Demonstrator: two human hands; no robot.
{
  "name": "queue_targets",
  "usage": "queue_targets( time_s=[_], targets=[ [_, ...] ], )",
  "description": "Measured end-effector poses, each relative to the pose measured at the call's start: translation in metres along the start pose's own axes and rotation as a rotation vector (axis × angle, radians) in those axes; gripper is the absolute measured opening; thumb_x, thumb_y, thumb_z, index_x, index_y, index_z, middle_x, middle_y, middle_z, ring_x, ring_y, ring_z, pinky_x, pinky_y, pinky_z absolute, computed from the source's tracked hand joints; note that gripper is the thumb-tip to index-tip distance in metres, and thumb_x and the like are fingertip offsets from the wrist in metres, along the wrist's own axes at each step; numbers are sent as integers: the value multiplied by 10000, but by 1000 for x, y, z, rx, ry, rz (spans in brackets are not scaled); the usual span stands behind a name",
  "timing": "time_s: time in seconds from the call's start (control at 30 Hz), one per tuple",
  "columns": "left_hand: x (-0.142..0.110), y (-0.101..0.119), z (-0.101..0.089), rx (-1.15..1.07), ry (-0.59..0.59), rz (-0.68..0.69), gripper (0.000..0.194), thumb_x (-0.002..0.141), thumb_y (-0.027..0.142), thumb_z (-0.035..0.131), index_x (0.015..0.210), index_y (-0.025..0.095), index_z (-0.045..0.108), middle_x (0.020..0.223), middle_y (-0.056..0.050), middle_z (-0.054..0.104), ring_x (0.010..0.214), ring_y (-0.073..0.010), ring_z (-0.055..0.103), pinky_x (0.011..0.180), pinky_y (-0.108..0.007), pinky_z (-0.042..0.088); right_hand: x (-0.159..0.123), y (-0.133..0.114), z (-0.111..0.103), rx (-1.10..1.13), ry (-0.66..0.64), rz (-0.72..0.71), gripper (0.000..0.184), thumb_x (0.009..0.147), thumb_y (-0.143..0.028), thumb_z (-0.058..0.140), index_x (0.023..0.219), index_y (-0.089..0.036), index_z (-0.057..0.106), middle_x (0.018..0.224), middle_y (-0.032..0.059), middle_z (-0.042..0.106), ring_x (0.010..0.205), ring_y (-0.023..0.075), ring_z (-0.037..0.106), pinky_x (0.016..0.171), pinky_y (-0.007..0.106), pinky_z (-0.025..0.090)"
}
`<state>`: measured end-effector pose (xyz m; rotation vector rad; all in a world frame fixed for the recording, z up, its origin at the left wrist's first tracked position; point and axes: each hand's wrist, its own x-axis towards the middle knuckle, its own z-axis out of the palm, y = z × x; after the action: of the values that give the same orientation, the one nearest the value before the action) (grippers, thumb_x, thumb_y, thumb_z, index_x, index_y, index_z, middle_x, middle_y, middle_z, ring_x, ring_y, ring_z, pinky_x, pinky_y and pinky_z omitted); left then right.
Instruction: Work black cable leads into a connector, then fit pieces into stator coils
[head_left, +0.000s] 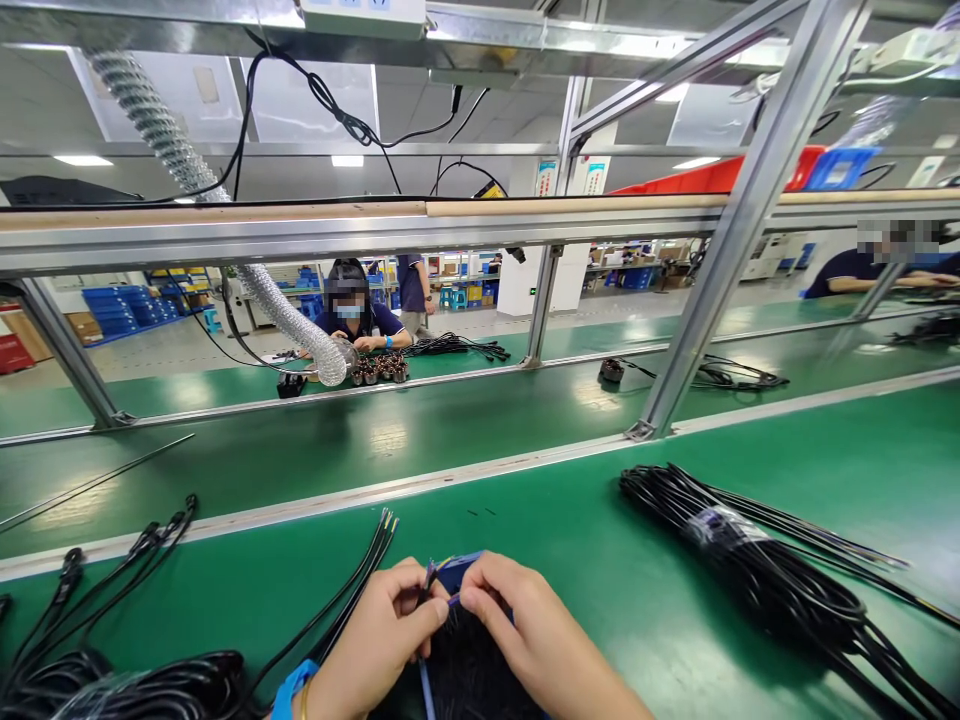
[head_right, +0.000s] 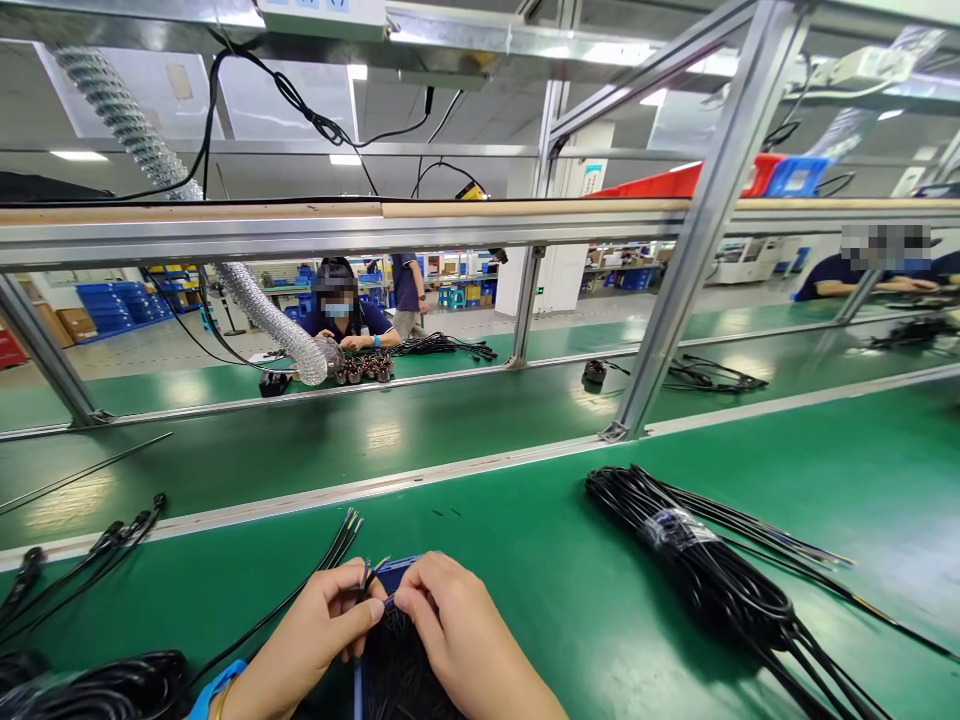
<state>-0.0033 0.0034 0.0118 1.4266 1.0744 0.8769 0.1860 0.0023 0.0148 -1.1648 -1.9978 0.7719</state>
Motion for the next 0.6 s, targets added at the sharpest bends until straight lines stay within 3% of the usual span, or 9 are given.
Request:
queue_targets(
  time_s=[0.17, 0.3, 0.6],
  targets=[
    [-1, -2, -1, -54, -4, -73, 370, 780, 528, 659, 817, 165, 596, 523, 70, 453, 491, -92, 417, 486, -212, 309, 6, 4, 12, 158, 143, 42, 277, 944, -376, 531, 743, -205, 613, 722, 4, 618, 688, 167, 560, 648, 261, 414],
    [-4, 1, 0, -49, 17, -87, 296, 802, 464, 611, 771, 174, 560, 508, 74, 434, 486, -85, 388, 488, -212, 286, 6, 3, 15, 239, 271, 16, 340, 954, -445, 528, 730, -202, 607, 687, -3, 593, 635, 152, 540, 589, 245, 409],
    [-4, 5, 1, -58, 0, -89, 292, 781, 461, 612, 729, 183, 539, 517, 76, 419, 480, -84, 393, 480, -216, 288, 4, 0, 20, 216, 371, -119, 335, 979, -413, 538, 733, -202, 622, 686, -5, 598, 613, 135, 555, 571, 214, 436]
  ],
)
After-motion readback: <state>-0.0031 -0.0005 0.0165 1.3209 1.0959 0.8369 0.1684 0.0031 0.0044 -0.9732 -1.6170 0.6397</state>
